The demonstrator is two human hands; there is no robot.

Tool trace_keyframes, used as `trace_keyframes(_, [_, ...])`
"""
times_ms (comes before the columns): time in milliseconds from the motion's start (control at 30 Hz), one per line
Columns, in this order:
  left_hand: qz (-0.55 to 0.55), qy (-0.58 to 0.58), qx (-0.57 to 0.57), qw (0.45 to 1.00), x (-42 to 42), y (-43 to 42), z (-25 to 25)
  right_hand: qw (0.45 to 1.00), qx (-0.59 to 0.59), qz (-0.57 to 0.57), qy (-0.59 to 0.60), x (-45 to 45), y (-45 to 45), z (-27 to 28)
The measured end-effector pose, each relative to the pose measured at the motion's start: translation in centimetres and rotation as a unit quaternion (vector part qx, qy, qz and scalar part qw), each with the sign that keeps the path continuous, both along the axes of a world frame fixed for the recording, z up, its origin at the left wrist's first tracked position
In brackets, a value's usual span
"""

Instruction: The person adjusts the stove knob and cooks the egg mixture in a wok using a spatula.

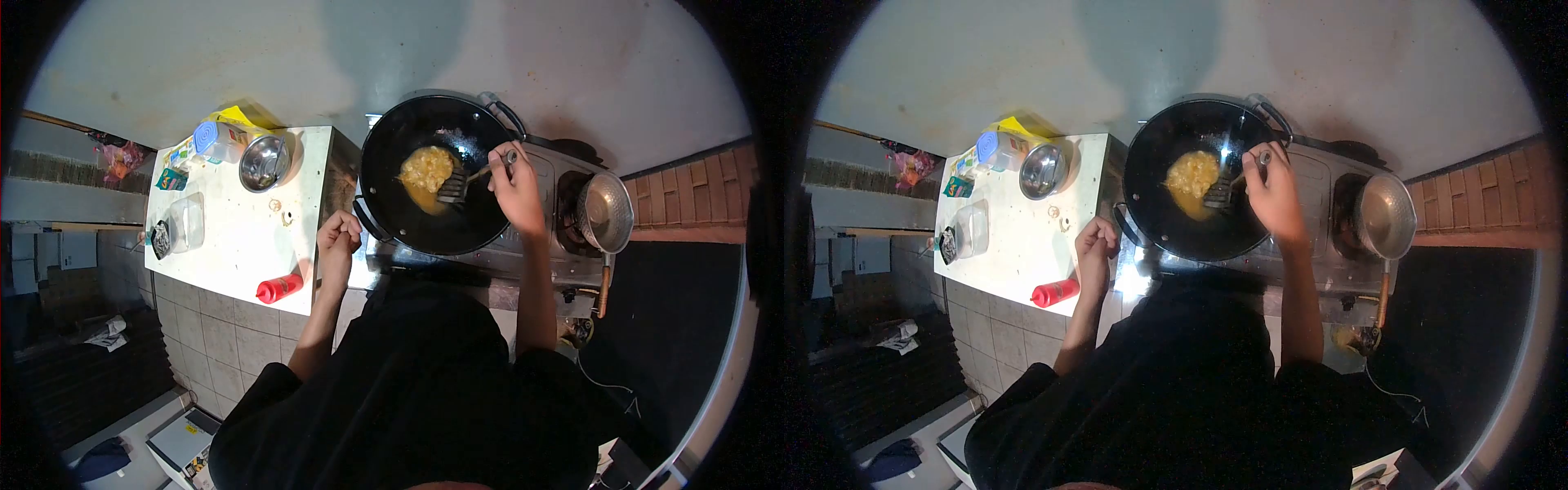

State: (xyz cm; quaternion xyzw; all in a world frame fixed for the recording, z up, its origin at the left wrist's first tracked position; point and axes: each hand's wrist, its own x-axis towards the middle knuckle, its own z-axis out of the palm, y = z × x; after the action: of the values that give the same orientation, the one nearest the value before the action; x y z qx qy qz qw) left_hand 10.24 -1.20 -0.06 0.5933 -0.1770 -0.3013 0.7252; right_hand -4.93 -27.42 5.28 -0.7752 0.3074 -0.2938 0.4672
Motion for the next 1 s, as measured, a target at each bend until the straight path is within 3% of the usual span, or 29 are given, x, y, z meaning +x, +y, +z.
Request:
trace_keyframes(100, [-0.003, 0.006, -0.01, 1.0, 0.1, 0.0, -0.2, 0.996, 0.093, -0.005, -0.003, -0.1, 0.1, 0.1])
trace_keyframes(267, [-0.001, 0.007, -0.004, 1.0, 0.1, -0.1, -0.2, 0.997, -0.072, -0.01, -0.002, -0.8, -0.3, 0.4])
trace_keyframes(567, [0.004, 0.006, -0.007, 1.0, 0.3, -0.1, -0.5, 0.985, -0.162, -0.007, 0.059, -1.8, 0.8, 5.4])
trace_keyframes(1000, [0.004, 0.007, -0.003, 1.0, 0.3, 0.1, -0.5, 0.986, -0.138, -0.049, 0.08, -2.6, 2.5, 6.8])
